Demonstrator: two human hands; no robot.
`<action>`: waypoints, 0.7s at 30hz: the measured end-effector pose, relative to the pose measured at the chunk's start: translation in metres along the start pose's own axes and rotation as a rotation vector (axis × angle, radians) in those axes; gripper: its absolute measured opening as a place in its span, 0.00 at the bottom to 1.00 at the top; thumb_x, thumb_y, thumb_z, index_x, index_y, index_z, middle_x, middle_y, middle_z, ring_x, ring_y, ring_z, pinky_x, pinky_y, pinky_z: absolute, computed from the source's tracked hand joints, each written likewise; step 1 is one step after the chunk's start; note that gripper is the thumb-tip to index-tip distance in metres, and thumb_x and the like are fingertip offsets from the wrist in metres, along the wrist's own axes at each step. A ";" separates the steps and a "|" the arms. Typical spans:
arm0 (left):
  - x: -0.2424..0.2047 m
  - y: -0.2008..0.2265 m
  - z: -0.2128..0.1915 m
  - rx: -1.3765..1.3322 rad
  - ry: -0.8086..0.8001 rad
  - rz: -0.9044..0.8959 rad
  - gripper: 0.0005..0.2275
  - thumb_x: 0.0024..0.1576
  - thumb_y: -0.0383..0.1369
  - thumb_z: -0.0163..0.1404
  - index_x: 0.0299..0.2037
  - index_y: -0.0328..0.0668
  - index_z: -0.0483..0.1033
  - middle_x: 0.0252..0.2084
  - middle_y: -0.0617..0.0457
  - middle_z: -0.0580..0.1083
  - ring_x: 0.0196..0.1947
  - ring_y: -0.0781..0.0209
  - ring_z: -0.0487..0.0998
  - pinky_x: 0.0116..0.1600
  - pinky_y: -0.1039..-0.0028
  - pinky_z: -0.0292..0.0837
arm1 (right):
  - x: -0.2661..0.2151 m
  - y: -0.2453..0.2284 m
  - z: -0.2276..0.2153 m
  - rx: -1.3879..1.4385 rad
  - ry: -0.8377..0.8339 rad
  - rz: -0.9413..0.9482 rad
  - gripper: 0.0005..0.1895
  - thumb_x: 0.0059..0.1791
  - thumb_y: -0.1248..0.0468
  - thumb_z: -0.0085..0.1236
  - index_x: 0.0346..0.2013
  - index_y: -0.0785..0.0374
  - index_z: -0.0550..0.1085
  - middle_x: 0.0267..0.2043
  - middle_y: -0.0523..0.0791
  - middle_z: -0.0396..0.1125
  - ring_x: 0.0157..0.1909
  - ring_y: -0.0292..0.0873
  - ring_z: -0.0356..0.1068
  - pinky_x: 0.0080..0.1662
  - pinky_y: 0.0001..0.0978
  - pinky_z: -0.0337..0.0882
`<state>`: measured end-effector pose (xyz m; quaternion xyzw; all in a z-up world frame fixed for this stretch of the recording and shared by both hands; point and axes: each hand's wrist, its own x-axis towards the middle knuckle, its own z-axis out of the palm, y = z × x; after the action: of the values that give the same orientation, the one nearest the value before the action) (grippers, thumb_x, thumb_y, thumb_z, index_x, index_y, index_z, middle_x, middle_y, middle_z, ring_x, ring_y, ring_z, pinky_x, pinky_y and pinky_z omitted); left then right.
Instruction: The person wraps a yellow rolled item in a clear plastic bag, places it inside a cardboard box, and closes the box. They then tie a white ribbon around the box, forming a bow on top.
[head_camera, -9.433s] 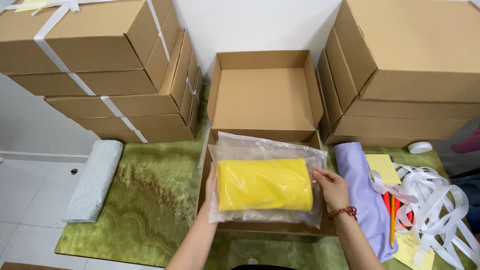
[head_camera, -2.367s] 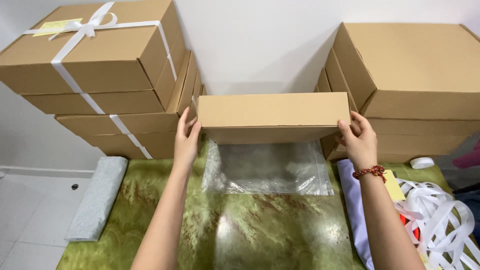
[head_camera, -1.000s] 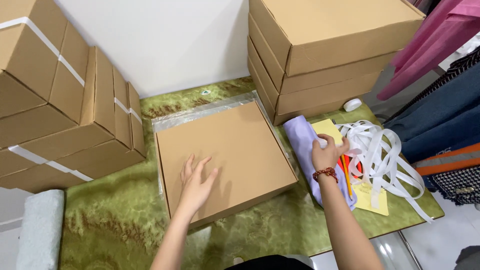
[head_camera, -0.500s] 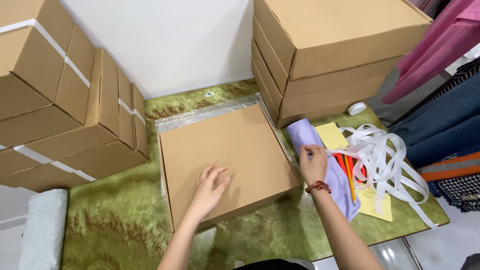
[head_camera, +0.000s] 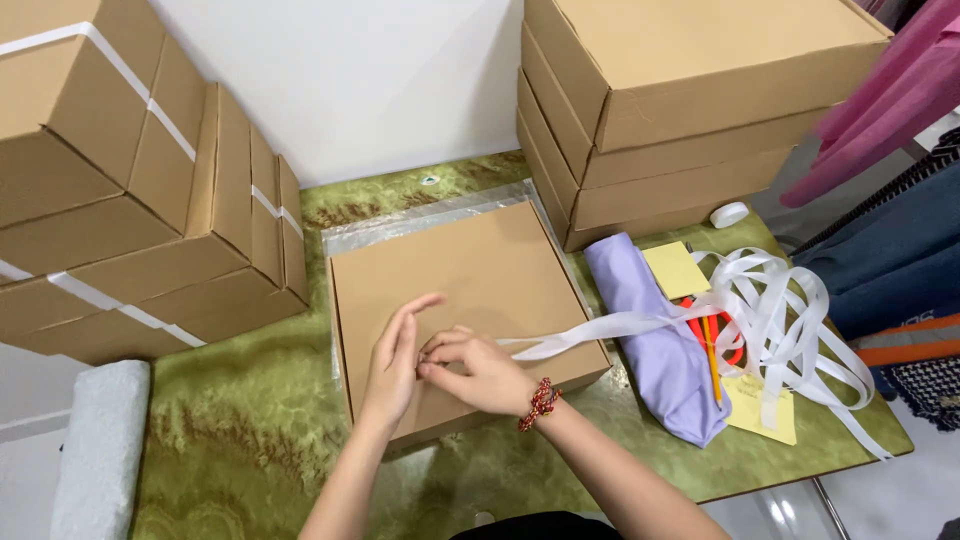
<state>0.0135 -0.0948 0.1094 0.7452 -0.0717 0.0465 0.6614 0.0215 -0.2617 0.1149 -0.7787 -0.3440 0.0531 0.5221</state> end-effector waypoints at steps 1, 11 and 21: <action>-0.001 0.006 -0.003 0.003 0.008 -0.002 0.22 0.72 0.42 0.32 0.66 0.40 0.74 0.65 0.37 0.75 0.73 0.39 0.65 0.76 0.47 0.51 | -0.003 0.011 0.004 0.004 -0.007 -0.004 0.09 0.55 0.62 0.59 0.35 0.61 0.82 0.46 0.50 0.77 0.52 0.56 0.74 0.56 0.49 0.73; 0.002 0.004 -0.038 0.474 -0.175 -0.175 0.12 0.63 0.47 0.54 0.33 0.58 0.85 0.19 0.56 0.76 0.26 0.62 0.75 0.36 0.71 0.71 | -0.010 0.005 -0.023 0.411 0.004 0.294 0.10 0.55 0.68 0.58 0.31 0.66 0.82 0.23 0.42 0.69 0.23 0.33 0.67 0.27 0.23 0.69; -0.001 0.032 -0.159 0.317 0.204 -0.068 0.13 0.62 0.35 0.62 0.24 0.46 0.79 0.19 0.66 0.61 0.26 0.73 0.60 0.34 0.81 0.52 | -0.021 0.087 -0.042 0.361 0.135 0.413 0.11 0.50 0.66 0.69 0.45 0.68 0.81 0.19 0.44 0.69 0.21 0.35 0.68 0.25 0.23 0.67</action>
<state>0.0113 0.0595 0.1598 0.8335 0.0290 0.1102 0.5406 0.0658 -0.3264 0.0540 -0.7285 -0.1276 0.1666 0.6521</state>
